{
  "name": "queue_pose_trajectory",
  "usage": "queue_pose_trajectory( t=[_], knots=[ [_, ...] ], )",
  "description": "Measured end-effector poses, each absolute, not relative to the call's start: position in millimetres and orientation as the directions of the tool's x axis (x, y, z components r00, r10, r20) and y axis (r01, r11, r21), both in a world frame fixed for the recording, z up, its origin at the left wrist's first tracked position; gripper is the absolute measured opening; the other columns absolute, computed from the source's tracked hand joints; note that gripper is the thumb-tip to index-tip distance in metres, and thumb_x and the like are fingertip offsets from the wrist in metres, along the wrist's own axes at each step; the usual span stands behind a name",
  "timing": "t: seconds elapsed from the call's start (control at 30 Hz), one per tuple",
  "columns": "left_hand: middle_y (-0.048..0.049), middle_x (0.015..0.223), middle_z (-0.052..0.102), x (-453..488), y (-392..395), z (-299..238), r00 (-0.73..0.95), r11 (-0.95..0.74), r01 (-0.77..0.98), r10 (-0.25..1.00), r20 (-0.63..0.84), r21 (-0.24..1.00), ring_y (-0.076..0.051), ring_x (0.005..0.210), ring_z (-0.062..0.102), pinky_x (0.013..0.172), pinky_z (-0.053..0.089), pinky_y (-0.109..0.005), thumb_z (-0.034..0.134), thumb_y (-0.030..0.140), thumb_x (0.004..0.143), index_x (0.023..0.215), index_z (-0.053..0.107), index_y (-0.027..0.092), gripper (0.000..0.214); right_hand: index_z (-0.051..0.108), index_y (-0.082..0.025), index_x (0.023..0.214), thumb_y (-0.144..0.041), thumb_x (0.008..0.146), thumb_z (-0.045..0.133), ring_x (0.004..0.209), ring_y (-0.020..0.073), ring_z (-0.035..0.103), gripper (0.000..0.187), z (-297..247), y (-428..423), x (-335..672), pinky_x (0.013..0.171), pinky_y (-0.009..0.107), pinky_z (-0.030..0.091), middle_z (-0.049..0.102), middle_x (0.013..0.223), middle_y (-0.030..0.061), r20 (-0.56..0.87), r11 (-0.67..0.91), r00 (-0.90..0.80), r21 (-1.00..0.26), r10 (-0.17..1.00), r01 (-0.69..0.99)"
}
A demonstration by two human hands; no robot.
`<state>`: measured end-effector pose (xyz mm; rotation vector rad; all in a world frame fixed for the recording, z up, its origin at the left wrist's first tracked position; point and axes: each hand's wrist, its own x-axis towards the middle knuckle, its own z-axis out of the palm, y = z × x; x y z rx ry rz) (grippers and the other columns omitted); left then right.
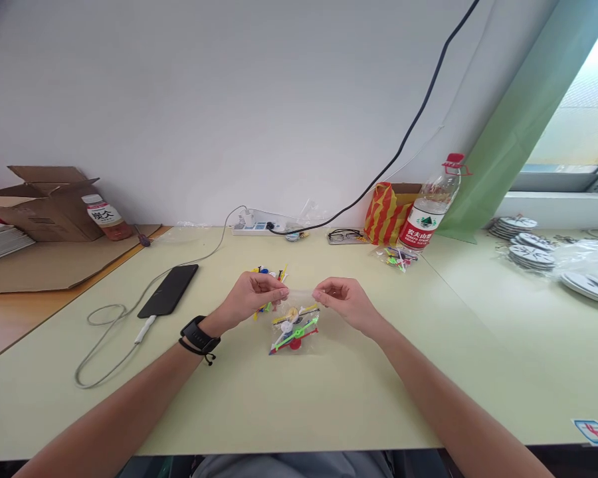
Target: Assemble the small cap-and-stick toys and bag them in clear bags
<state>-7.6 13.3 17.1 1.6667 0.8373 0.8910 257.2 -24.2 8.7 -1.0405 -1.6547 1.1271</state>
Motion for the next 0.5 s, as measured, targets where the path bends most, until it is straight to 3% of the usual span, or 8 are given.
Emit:
queue_pose_trajectory(
  t=[0.27,0.5],
  knots=[
    [-0.0053,0.075,0.074,-9.3,15.9,16.7,0.489,-0.246,0.102,0.856,0.167,0.964,-0.013,0.059,0.064,0.058,0.055,-0.025,0.083,0.042,0.083,0.089,0.079,0.014,0.029,0.078,-0.02,0.087,-0.052,0.086,0.076,0.072,0.0162,0.058,0.032,7.8,-24.9,255.7,0.068,0.031,0.049,0.071,0.078,0.0031,0.209,0.248,-0.245,-0.958,0.947,0.142],
    [-0.0062,0.079,0.075,-12.9,18.0,15.7,0.49,-0.223,0.041,0.854,0.175,0.974,-0.016,0.068,0.069,0.063,0.056,-0.027,0.085,0.036,0.081,0.094,0.08,0.015,0.026,0.083,-0.021,0.102,-0.047,0.081,0.082,0.073,0.0177,0.06,0.034,6.1,-24.2,255.9,0.072,0.035,0.051,0.073,0.079,0.0048,0.204,0.216,-0.151,-0.974,0.967,0.068]
  ],
)
